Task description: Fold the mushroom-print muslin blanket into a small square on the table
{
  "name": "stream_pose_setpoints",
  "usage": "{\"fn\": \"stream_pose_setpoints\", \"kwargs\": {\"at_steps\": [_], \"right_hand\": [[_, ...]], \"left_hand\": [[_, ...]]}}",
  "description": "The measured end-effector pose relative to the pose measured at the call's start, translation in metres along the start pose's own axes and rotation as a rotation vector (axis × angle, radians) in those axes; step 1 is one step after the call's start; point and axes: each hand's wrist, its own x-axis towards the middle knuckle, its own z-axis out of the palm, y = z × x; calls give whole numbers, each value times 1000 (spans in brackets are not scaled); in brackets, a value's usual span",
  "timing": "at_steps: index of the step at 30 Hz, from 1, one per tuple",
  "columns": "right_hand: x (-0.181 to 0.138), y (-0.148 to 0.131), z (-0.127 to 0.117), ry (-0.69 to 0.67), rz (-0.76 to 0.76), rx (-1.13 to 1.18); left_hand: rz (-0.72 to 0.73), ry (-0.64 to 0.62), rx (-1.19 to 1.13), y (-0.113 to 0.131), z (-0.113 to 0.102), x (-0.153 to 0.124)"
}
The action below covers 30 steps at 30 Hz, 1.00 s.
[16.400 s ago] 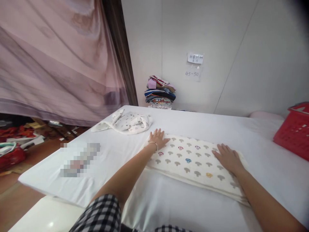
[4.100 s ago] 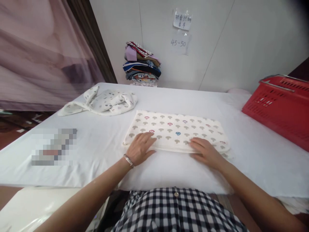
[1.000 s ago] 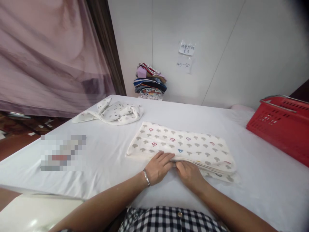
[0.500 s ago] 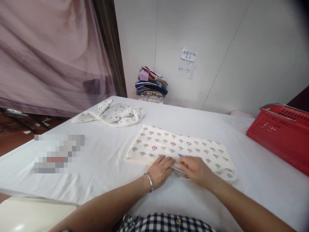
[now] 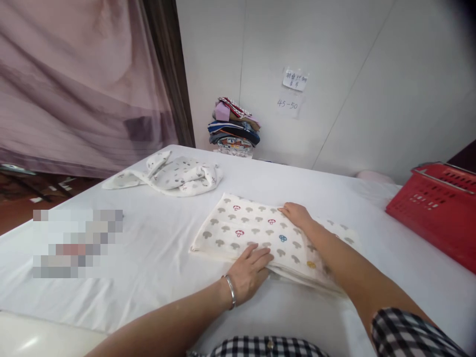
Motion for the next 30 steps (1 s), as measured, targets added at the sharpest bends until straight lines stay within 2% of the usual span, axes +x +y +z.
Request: {"fn": "stream_pose_setpoints", "kwargs": {"at_steps": [7,13,17,20,25,30], "right_hand": [[3,0,-5,-44,-23,1],[29,-42,-10,-127,-117,61],[40,-64,-3,-113,-97,5],[40,-66,2,-67,-81,-50],[42,-63,4,-95,-74,-42],[49,-73,3,-80,-64,-75]], "left_hand": [[-23,-52,-92,-1,-4,3],[-32,-81,-90,0,-7,4],[-20,-120,-90,1,-7,3],[-25,-129,-95,1,-6,2],[-32,-131,-102,2,-7,2],[-52,-160,-130,1,-7,4]]}}
